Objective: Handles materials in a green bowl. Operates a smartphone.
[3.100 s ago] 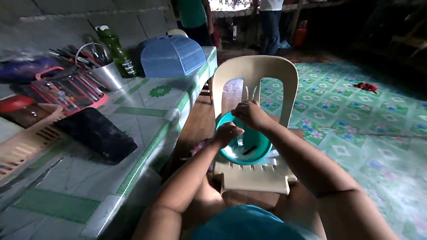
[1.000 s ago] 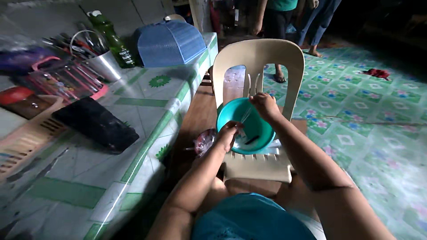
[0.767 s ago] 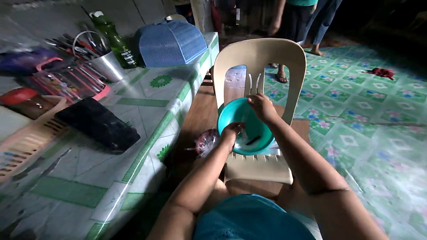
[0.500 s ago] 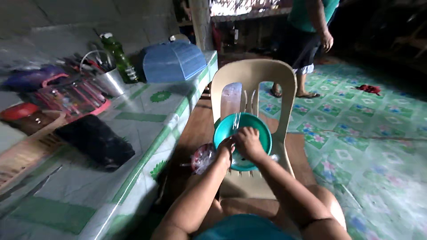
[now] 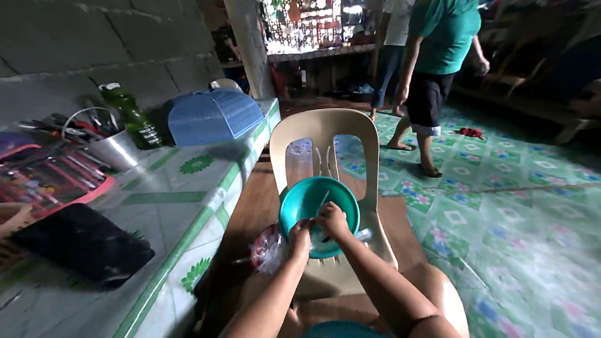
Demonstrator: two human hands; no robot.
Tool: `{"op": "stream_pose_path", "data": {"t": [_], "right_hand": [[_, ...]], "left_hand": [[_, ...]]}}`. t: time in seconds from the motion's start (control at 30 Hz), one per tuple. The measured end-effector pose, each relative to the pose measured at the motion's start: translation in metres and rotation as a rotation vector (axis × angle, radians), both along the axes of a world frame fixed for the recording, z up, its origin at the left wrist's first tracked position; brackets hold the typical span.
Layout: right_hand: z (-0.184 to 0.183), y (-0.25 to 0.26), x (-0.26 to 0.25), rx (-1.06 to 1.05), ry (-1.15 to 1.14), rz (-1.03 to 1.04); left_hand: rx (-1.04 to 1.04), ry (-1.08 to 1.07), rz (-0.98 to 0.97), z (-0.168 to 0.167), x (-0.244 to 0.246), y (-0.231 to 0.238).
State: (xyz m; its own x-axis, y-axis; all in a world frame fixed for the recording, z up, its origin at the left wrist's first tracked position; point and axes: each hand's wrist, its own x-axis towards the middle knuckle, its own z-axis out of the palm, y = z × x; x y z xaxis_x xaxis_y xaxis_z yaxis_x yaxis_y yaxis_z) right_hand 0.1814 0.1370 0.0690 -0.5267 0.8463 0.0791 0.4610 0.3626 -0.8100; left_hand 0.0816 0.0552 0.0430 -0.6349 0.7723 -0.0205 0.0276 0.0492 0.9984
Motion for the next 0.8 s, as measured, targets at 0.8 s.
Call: {"op": "stream_pose_path", "data": {"t": [0.8], "right_hand": [[-0.018, 0.0, 0.004, 0.048, 0.128, 0.147]], "left_hand": [[-0.077, -0.057, -0.152, 0.001, -0.019, -0.011]]}}
